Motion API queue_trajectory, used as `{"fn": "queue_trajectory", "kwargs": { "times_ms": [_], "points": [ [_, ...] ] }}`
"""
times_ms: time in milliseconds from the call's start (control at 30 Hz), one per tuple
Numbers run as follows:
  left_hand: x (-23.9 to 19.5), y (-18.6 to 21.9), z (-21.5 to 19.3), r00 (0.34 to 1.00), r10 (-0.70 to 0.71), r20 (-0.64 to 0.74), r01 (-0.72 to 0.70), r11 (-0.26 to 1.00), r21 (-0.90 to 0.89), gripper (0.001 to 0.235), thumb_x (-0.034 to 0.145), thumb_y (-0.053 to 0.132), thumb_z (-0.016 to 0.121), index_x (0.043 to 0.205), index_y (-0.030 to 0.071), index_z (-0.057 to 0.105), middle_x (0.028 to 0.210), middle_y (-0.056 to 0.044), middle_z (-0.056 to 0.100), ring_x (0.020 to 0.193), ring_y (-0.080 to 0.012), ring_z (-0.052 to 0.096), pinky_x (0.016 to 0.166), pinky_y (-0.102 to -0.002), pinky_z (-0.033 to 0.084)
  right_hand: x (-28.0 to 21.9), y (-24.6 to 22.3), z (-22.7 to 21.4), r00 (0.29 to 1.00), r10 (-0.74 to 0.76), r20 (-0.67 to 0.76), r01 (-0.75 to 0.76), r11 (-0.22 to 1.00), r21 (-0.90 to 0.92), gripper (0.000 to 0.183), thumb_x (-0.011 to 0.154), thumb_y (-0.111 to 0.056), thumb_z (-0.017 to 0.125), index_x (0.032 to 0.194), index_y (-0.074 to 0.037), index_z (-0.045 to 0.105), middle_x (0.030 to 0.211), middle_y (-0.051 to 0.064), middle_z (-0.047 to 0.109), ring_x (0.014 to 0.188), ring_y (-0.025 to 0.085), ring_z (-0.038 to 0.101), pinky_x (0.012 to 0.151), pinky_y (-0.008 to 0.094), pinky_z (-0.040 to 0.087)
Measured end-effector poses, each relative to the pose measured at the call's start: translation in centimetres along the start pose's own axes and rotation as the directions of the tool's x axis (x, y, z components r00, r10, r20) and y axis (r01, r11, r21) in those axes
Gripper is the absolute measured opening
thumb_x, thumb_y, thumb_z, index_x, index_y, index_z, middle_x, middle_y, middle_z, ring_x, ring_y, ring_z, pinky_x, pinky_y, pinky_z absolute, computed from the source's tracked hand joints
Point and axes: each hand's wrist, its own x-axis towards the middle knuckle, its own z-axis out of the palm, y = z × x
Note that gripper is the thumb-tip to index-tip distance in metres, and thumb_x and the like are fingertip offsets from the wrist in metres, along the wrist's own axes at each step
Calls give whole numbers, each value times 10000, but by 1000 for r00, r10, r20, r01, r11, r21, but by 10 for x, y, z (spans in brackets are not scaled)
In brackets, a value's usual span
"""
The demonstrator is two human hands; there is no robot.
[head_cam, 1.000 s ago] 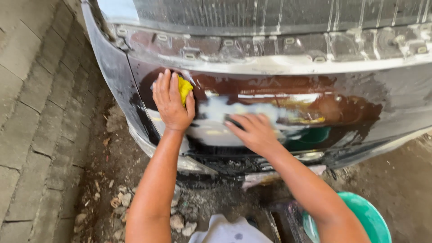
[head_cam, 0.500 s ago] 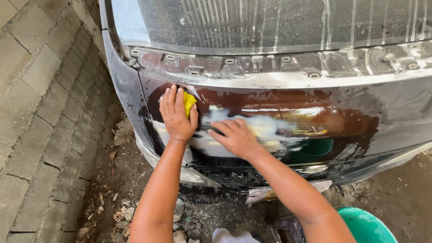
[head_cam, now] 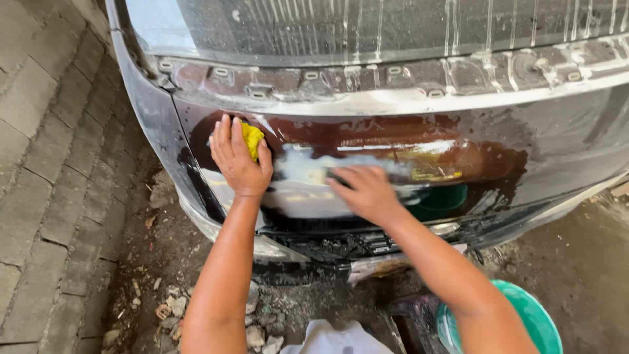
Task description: Sanding and cleaning a repair area on the front of a vehicle using sandpaper and a cloth.
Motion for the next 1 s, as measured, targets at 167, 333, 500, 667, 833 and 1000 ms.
{"fn": "queue_trajectory", "kwargs": {
  "times_ms": [167, 333, 500, 667, 833, 1000],
  "points": [
    [-3, -7, -3, 1000, 16, 27, -16, 1000, 11, 631, 1001, 281, 686, 1521, 6, 456, 1580, -222, 439, 1476, -450, 403, 1241, -602, 274, 47, -35, 41, 994, -81, 74, 73, 991, 109, 443, 902, -138, 623, 1343, -169, 635, 1427, 36, 600, 1245, 254, 577, 998, 457, 437],
    [-3, -5, -1, 1000, 17, 25, -17, 1000, -2, 620, 1017, 279, 683, 1528, 11, 456, 1584, -215, 437, 1481, -445, 403, 1246, -599, 274, -10, 4, 10, 994, -63, 92, 59, 997, 50, 516, 894, -79, 643, 1393, -215, 639, 1448, 40, 589, 1274, 222, 574, 1017, 436, 426],
    [-4, -2, 1, 1000, -21, 1, 21, 1000, 13, 618, 1022, 274, 677, 1533, 12, 449, 1592, -213, 432, 1489, -450, 392, 1258, -601, 262, -76, 38, -40, 992, 119, 48, -116, 991, -71, 500, 814, -89, 716, 1286, -247, 676, 1334, 8, 673, 1200, 198, 630, 923, 429, 399],
    [-4, -3, 3, 1000, -19, 2, 19, 1000, 20, 618, 1025, 273, 674, 1535, 12, 444, 1593, -214, 429, 1492, -453, 387, 1261, -601, 257, -44, 18, 1, 999, -10, 35, 11, 999, -36, 479, 878, -110, 701, 1337, -245, 666, 1371, 25, 637, 1203, 228, 615, 966, 423, 416],
    [-5, -6, 0, 1000, -1, 13, 1, 1000, 5, 623, 1031, 275, 674, 1541, 5, 439, 1594, -219, 429, 1494, -448, 393, 1263, -600, 259, 24, -31, 39, 992, -104, 76, 97, 992, 82, 523, 898, -106, 642, 1411, -201, 609, 1460, 39, 592, 1254, 245, 586, 994, 430, 436],
    [-6, -8, 0, 1000, 14, 24, -14, 1000, 0, 614, 1034, 282, 673, 1532, 4, 446, 1592, -218, 432, 1492, -448, 395, 1262, -597, 264, -5, -9, 21, 996, -11, 89, 6, 998, 55, 479, 921, -86, 629, 1378, -229, 637, 1452, 24, 591, 1267, 234, 588, 1021, 431, 423]
  ]
}}
